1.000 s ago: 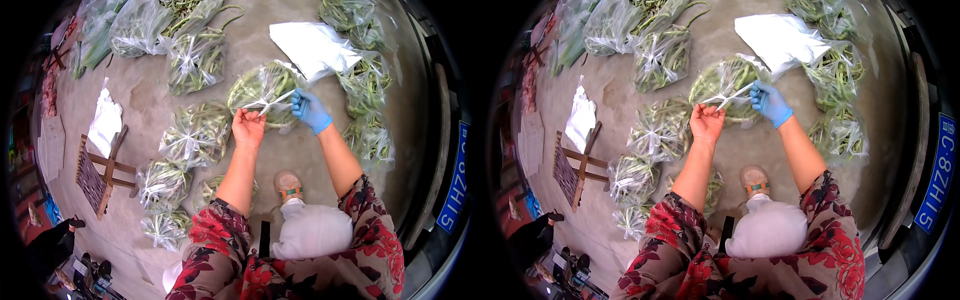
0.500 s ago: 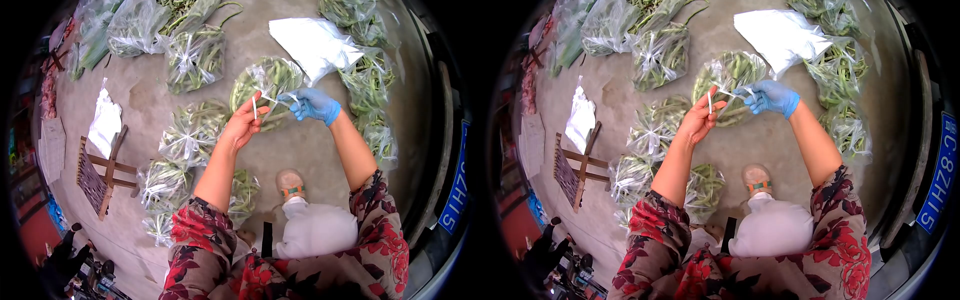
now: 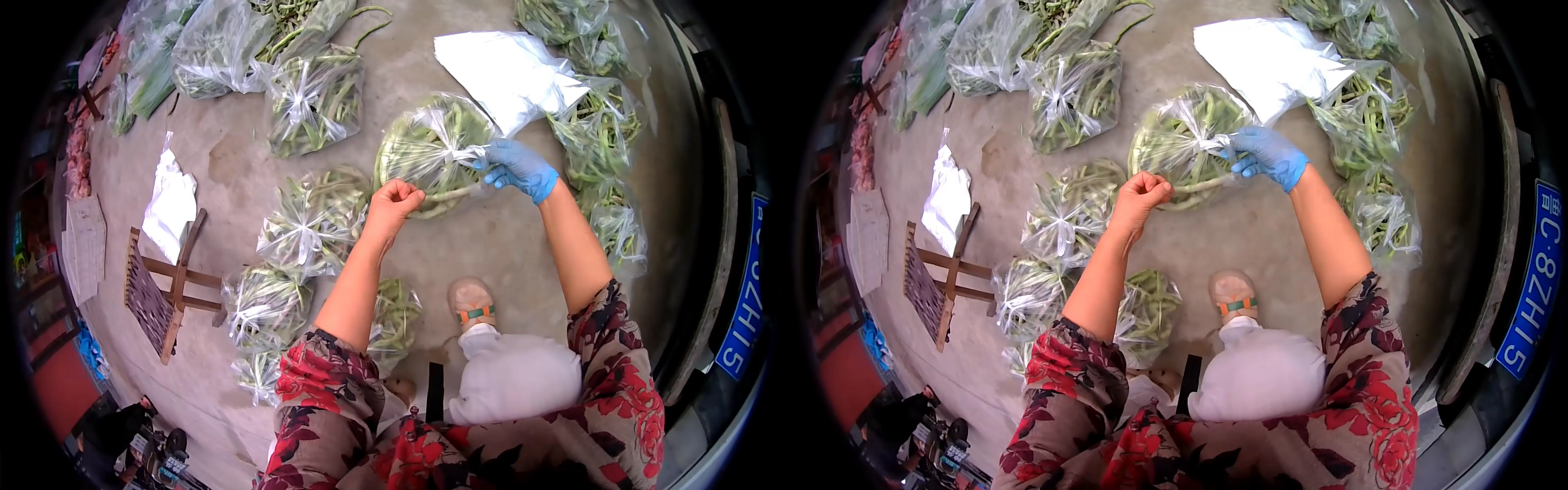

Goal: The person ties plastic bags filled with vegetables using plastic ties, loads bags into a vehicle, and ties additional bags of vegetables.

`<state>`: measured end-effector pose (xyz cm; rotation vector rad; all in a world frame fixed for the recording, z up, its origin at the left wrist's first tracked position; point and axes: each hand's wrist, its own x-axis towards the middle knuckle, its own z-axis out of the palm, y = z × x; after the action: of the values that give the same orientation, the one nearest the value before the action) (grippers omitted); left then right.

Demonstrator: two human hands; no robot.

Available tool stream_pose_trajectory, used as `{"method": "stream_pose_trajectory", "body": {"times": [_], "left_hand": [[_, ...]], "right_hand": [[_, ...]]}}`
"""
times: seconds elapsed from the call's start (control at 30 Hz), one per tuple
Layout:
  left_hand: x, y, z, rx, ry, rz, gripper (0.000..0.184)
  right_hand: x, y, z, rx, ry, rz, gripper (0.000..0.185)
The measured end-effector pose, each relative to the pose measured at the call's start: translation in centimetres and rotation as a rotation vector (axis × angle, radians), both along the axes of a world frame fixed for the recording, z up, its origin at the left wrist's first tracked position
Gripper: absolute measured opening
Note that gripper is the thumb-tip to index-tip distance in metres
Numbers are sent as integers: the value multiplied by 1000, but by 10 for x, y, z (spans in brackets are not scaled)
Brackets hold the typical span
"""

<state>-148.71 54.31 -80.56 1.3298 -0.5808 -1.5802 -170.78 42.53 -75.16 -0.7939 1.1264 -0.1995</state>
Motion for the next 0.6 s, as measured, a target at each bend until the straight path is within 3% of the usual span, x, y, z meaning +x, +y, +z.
{"method": "stream_pose_trajectory", "body": {"times": [0.13,0.27,0.4,0.5,0.6], "left_hand": [[-10,-4,18,31,-31,-52,8],[-25,-19,24,-1,-54,-193,22],[-39,-32,35,328,224,-92,26],[-48,-32,33,283,119,-32,29],[-51,-28,7,-102,-166,-144,31]], "right_hand": [[15,12,-3,-50,18,131,34],[18,17,-7,-49,38,176,34],[22,29,1,-227,47,143,32],[18,34,-11,-470,69,304,33],[28,45,-16,-799,272,304,37]]}}
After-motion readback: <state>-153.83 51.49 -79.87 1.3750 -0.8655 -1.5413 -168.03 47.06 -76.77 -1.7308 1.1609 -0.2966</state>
